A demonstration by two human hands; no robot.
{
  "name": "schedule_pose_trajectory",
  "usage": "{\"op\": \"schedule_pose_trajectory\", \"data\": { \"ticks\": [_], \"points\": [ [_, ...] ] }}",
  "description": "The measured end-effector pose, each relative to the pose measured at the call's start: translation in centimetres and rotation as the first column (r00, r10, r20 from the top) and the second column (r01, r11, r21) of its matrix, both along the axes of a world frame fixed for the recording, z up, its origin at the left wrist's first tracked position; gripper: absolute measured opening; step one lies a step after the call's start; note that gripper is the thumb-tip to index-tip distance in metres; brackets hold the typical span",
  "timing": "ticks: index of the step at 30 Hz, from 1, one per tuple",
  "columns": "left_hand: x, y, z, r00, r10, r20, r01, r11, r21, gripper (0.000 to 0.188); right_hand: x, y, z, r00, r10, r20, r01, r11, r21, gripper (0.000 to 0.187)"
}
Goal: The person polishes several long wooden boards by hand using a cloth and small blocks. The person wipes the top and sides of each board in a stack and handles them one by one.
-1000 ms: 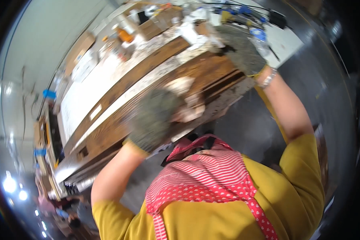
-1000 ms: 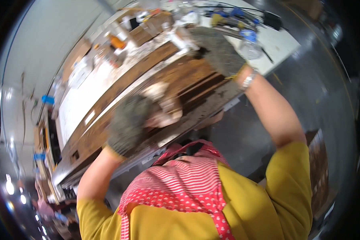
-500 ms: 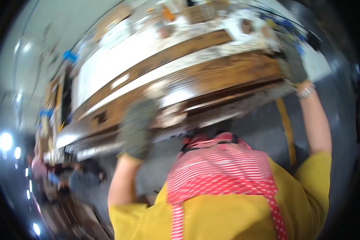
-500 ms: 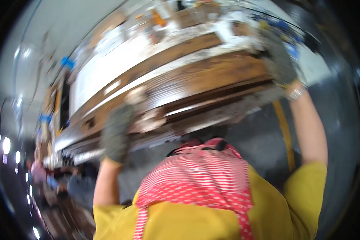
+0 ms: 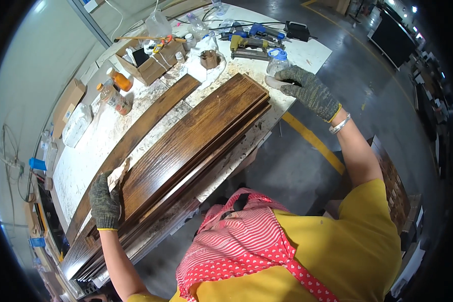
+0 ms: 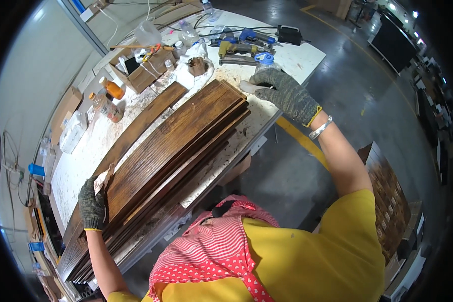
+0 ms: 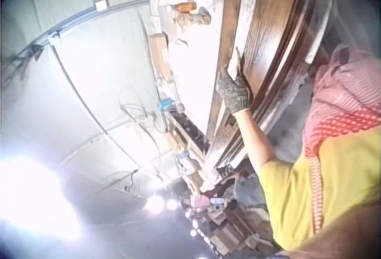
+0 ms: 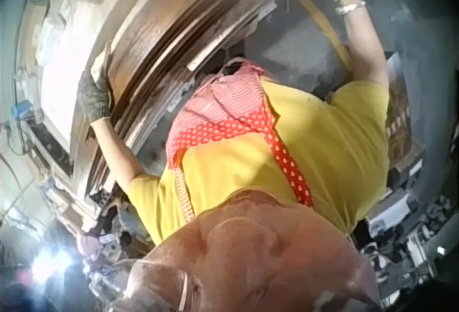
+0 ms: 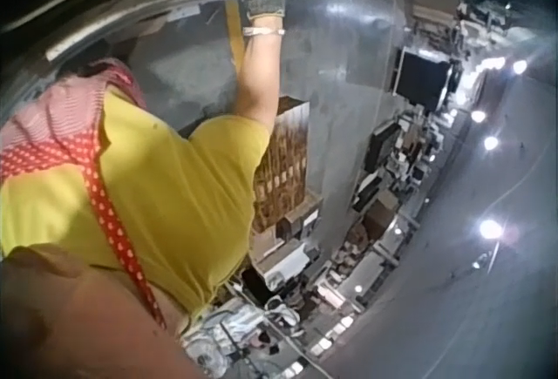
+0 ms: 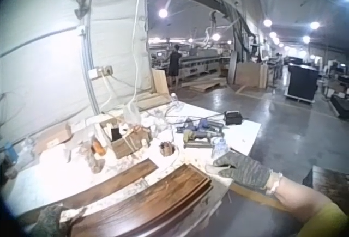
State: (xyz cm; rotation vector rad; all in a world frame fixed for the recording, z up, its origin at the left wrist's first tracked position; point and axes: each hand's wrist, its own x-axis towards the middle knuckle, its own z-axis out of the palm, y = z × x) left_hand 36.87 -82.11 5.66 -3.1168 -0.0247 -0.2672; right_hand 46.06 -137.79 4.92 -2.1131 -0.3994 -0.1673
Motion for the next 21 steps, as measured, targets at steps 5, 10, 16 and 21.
{"op": "schedule_pose_trajectory", "data": {
  "ticks": [5,10,16,21],
  "points": [
    [0.0,0.4,-0.2,0.997,0.076,-0.031,-0.078,0.996,-0.047,0.043,3.3,0.9,0.9,0.991,0.059,0.12,-0.034,0.98,-0.196,0.034],
    [0.1,0.3,0.0,0.998,0.041,-0.042,-0.044,0.996,-0.077,0.043,7.6,2.5,0.5,0.96,0.19,0.205,-0.108,0.929,-0.354,0.034],
    [-0.2,0.5,-0.2,0.999,0.031,-0.02,-0.033,0.992,-0.125,0.041,4.7,0.9,-0.5,0.956,0.223,0.19,-0.164,0.944,-0.286,0.029],
    [-0.2,0.2,-0.5,0.998,0.042,0.049,-0.037,0.993,-0.112,0.04,-2.9,-1.3,1.3,0.965,0.205,0.163,-0.114,0.888,-0.445,0.03]
  ]
}}
